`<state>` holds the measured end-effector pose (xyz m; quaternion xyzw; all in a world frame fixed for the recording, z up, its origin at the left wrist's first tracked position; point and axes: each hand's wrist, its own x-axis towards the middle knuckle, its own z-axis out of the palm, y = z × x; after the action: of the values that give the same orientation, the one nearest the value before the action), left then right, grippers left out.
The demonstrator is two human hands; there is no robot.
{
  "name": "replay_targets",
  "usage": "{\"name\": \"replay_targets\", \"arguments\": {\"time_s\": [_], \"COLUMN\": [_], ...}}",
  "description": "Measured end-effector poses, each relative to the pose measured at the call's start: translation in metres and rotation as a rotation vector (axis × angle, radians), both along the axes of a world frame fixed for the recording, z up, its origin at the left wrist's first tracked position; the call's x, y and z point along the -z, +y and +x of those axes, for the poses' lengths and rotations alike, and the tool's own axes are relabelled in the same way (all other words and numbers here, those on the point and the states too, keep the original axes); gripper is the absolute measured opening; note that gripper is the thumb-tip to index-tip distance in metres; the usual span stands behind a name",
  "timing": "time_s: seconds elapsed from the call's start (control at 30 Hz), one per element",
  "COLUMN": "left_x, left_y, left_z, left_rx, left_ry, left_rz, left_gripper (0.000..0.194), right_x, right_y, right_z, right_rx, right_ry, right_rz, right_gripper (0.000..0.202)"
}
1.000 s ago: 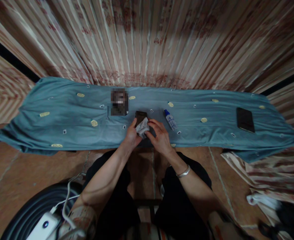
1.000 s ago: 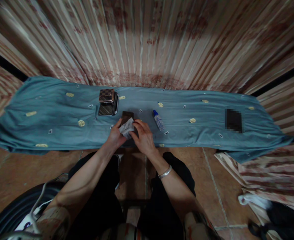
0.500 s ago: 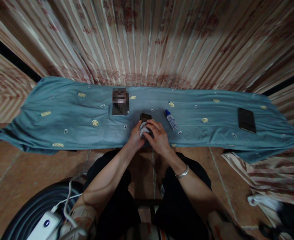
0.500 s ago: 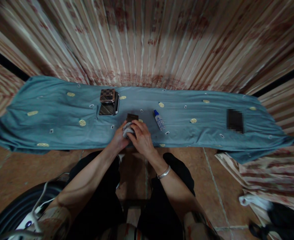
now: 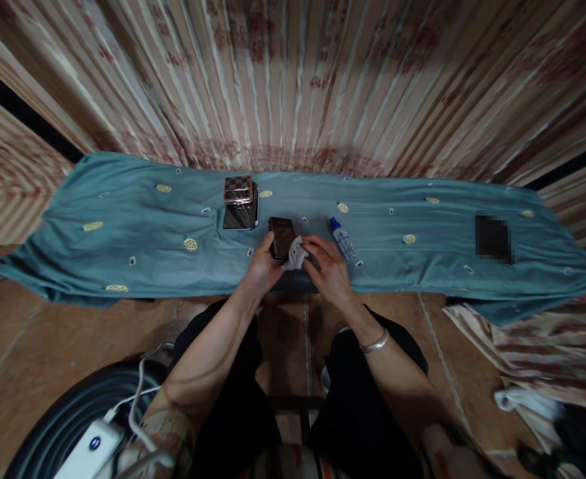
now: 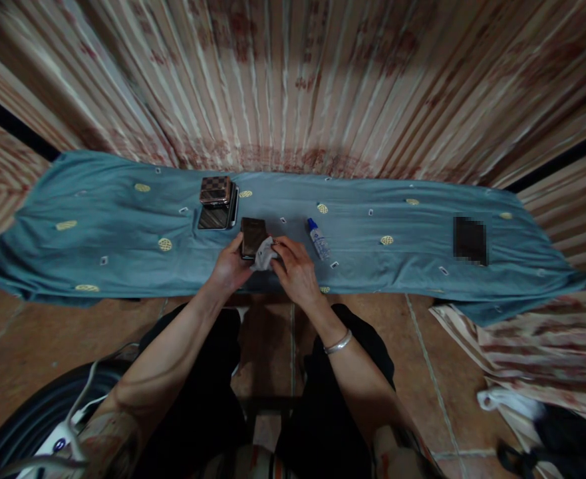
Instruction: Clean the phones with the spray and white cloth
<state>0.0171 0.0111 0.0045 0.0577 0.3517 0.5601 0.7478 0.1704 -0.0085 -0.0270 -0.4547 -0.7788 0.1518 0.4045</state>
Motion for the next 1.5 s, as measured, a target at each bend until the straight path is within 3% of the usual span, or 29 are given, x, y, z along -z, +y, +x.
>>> {"name": "replay_targets", "arguments": {"time_s": [0.17,0.4,0.6,0.93,1.3,1.5], "left_x": [-0.003,0.008,0.011,-0.004,0.008,0.0], "left_y": [-0.004,-0.005,-0.005,-0.01,-0.028,-0.03], "left_z": [0.003,0.009,0.01,0.012,0.033,0.026], "left_rx": [-0.033,0.005,-0.041,-0.034,0.112,0.135], "left_ry": [0.014,0.053,0.051,0.078,0.042,0.077], "left_rz": [-0.002,-0.018,-0.04,-0.047,0.053,0.089], "left_gripper": [0.037,0.025,0.022,0.038,0.044,0.052], "right_x": [0.001,-0.003,-0.004,0.007,0.011,0.011], "right_y": [-0.001,-0.006,-0.005,-0.007,0.014,0.009], "right_z": [0.001,-0.015,-0.018,-0.017,-0.01,-0.011], "right_rx": [0.009,-0.02,-0.031,-0.016,0.151,0.035], "right_ry": [0.015,0.013,-0.001,-0.091,-0.097,-0.108], "right_rz": [-0.012,0.003,0.054,0.065,0.04,0.052], "right_gripper": [0.029,0.029,0.032,0.04,0.049,0.056]}}
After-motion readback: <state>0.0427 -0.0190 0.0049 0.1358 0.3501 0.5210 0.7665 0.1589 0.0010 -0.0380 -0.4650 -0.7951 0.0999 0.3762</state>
